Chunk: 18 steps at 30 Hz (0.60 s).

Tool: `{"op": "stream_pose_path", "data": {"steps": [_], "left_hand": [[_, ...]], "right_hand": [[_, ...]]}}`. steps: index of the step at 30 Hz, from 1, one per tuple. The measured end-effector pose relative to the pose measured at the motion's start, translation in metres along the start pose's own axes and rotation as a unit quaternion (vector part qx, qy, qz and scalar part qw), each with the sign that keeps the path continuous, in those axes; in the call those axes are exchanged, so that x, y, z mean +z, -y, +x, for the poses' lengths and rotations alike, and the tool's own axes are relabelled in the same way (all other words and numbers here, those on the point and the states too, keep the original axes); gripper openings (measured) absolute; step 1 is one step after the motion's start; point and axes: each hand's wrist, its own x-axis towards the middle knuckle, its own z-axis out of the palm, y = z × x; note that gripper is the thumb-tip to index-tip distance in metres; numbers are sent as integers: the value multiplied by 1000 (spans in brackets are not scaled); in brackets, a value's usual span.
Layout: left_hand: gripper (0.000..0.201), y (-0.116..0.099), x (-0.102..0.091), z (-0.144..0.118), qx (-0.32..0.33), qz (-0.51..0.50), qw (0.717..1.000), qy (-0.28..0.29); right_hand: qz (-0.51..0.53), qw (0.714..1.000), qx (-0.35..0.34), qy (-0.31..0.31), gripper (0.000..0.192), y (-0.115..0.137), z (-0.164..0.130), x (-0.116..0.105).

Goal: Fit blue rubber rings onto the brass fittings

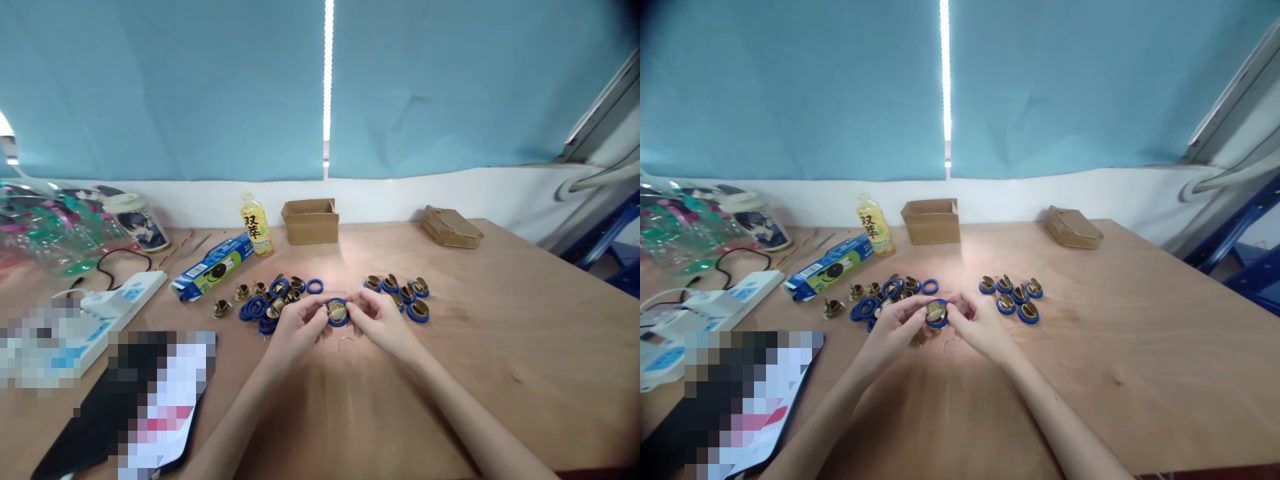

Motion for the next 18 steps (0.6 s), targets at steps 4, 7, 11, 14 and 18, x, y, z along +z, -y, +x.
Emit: {"op": "stream_pose_path", "data": {"steps": [4,7,11,14,18], "left_hand": [[27,2,-1,0,9,5,1000,5],[28,4,-2,0,5,9,1000,4],[28,4,-1,0,2,23,1000,-2],[28,4,0,0,1,24,1000,0],[27,2,-2,1,-5,4,1000,16]], "right_hand": [[69,997,32,23,11,-3,2,-2],[59,997,34,26,10,-2,1,-3],[36,999,29,23,9,2,0,-2],[35,999,33,16,7,4,-1,-1],[75,996,53,19,5,5,0,0]]}}
